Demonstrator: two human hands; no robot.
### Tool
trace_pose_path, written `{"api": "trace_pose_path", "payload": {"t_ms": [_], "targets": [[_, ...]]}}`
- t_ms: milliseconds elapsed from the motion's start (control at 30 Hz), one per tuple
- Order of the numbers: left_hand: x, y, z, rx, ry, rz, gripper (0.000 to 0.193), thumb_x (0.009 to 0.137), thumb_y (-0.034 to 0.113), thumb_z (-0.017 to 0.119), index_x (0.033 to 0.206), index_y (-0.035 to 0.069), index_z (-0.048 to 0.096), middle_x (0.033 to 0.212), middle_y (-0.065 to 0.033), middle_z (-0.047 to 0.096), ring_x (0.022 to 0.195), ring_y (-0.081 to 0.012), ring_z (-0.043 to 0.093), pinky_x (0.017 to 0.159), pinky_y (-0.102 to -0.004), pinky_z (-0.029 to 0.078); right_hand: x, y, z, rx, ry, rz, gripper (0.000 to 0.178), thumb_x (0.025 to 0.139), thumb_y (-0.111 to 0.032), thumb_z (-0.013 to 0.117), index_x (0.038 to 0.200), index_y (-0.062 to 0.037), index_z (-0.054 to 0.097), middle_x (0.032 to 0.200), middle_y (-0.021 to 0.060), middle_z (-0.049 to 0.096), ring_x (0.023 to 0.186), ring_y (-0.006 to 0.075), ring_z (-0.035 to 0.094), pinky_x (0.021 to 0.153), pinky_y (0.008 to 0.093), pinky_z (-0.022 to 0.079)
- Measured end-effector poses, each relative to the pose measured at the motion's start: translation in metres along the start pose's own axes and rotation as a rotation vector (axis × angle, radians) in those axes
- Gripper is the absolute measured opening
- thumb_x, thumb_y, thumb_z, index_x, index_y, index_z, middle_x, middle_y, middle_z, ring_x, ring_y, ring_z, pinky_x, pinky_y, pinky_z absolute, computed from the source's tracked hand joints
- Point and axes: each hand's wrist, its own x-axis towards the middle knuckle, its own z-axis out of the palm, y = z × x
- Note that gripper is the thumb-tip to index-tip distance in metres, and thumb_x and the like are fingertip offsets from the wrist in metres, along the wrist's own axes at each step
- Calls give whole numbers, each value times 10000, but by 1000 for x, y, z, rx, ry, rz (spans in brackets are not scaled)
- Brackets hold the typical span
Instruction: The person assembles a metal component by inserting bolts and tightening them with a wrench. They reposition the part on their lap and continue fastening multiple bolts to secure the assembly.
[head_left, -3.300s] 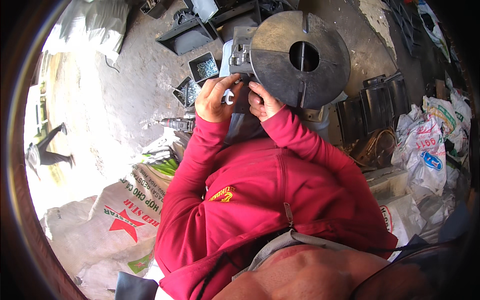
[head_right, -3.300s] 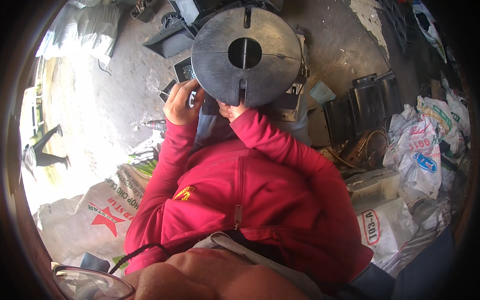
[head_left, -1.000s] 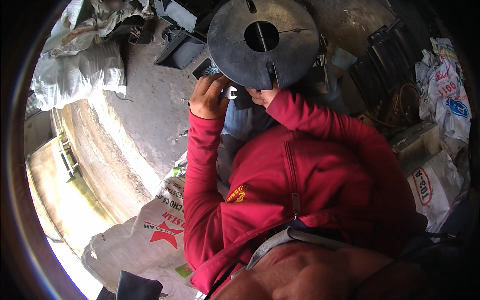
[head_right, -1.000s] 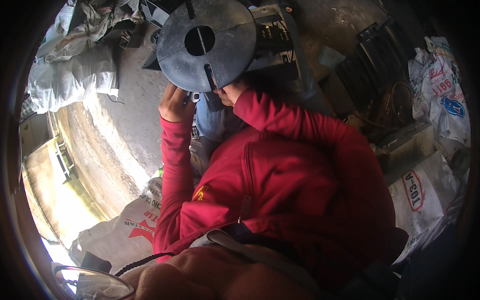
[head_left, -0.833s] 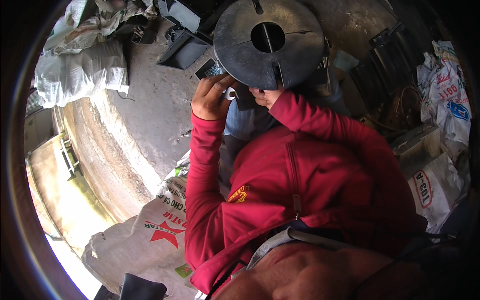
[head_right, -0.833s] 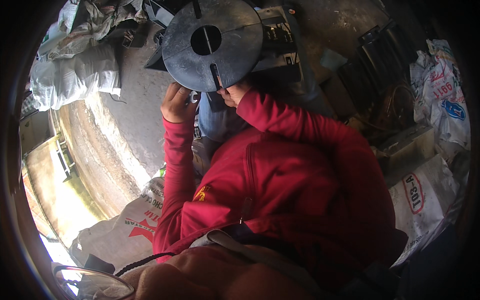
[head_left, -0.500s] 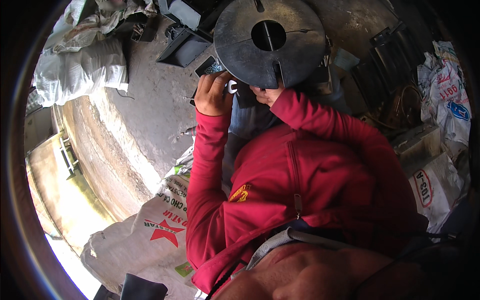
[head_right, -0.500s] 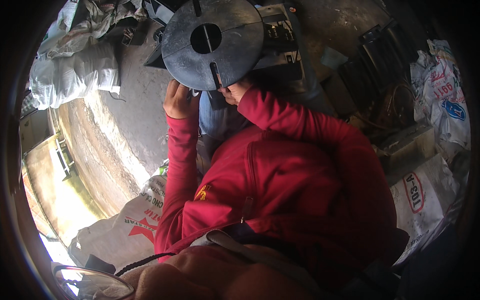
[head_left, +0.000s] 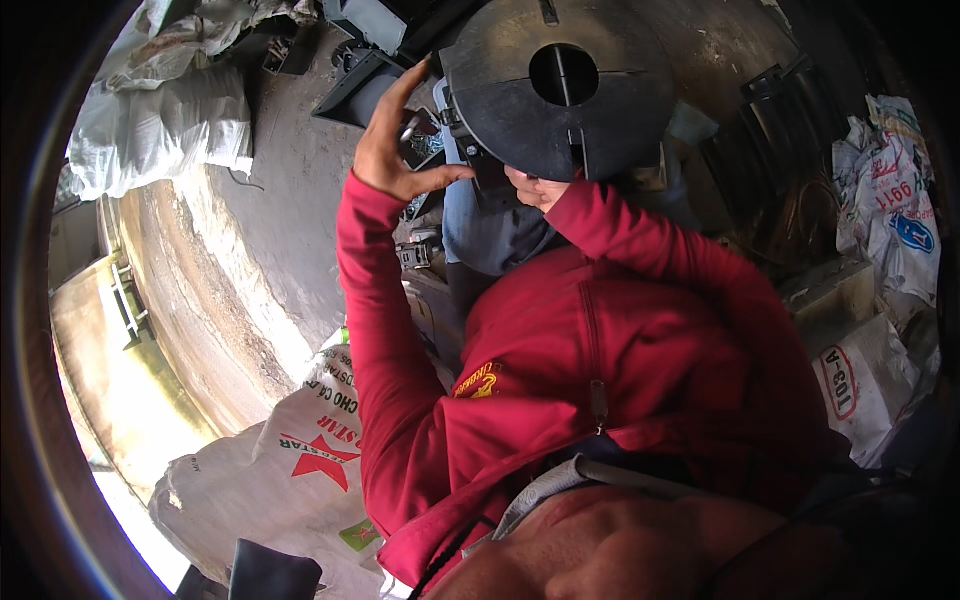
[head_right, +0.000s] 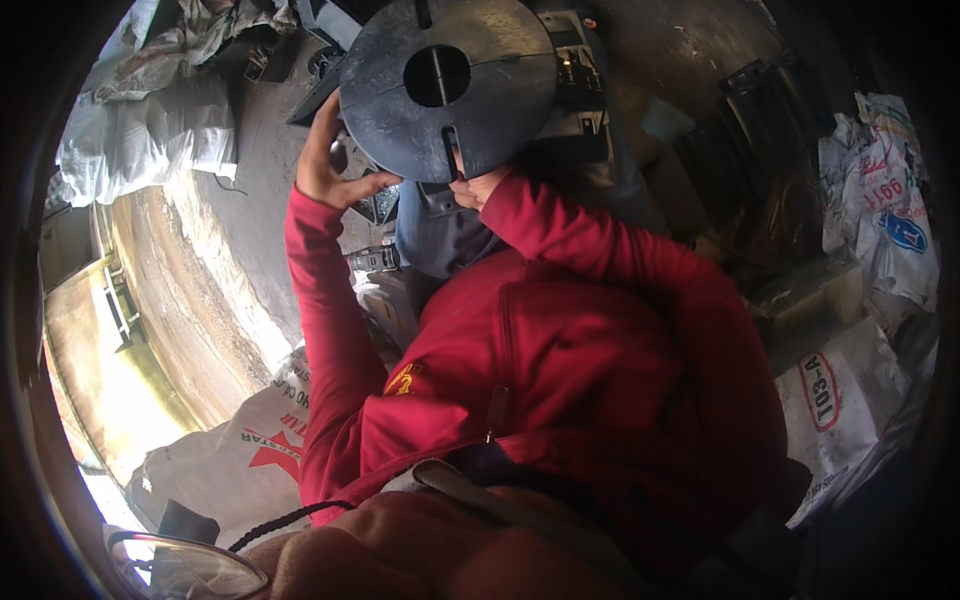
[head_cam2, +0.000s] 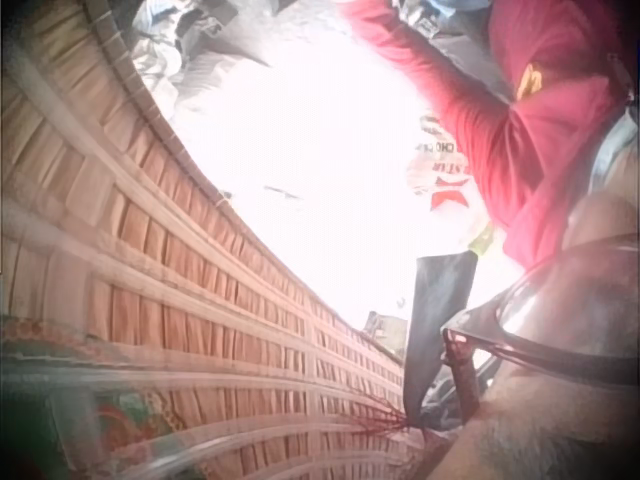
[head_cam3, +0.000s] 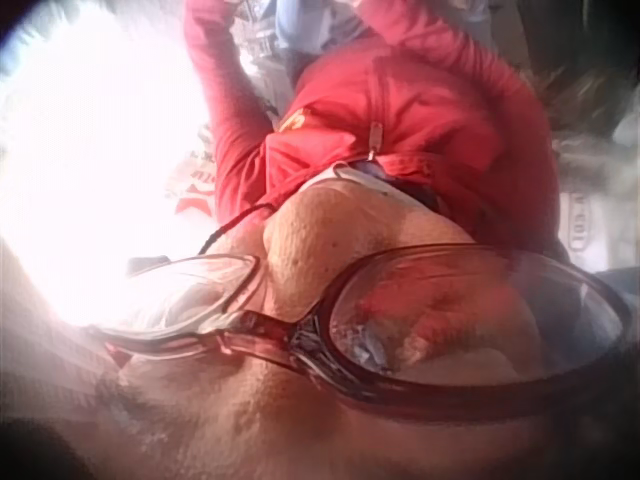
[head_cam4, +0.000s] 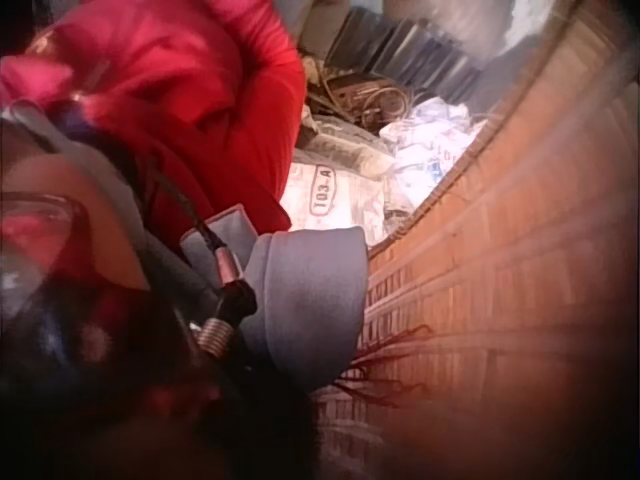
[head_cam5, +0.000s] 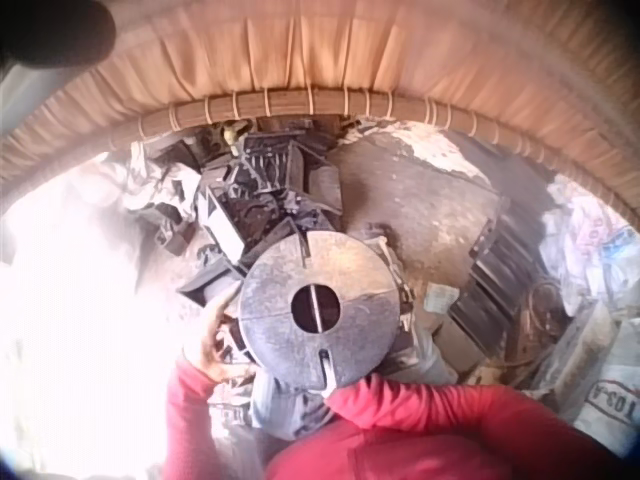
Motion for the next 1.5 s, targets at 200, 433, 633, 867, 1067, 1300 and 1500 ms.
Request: {"api": "trace_pose_path", "payload": {"t_ms": [200,433,633,867,1067,1300,1500], "targets": [[10,-35,10,237,-325,-1,1132,475,348,908,1391,33,322,1350,-194,435,1234,-322,461,1013,-393,403,2,5,-7,73,22,24,124,917,-246,504,865,-134,496,584,-67,397,390,7,237,344,181,138],[-4,-40,23,172,-102,0,1014,488,313,897,1319,28,390,1224,-163,514,1132,-297,533,947,-363,449,6,-7,-6,108,149,262,182,876,-183,618,780,-141,469,581,-58,414,383,5,280,338,168,185],[-1,-37,17,144,-105,79,969,517,253,883,1326,49,391,1228,-138,507,1135,-280,524,923,-354,459,-2,-14,12,106,141,159,233,864,-216,631,746,-141,444,581,-60,407,381,4,268,345,163,189],[-2,-43,16,8,-160,-8,1015,484,241,904,1326,6,388,1266,-173,485,1189,-317,486,998,-368,390,-4,-25,27,13,162,153,268,852,-246,636,714,-145,430,577,-63,404,385,2,265,352,166,195],[-2,-42,17,-59,-105,-2,998,499,228,903,1332,31,387,1259,-158,484,1178,-304,485,977,-365,398,-4,-21,23,60,149,151,262,865,-248,622,723,-145,427,573,-67,401,383,3,258,354,168,195],[-51,4,19,153,277,-146,489,608,150,852,1024,54,613,923,-79,624,818,-214,633,693,-305,509,-2,-16,12,90,93,184,236,879,-246,611,755,-148,435,569,-61,394,380,6,262,342,170,184],[-41,21,48,297,324,-33,266,662,36,783,900,63,667,806,-58,655,693,-182,643,594,-277,507,-2,-19,23,106,149,177,181,877,-230,616,799,-157,470,574,-56,399,380,7,273,326,167,173]]}}
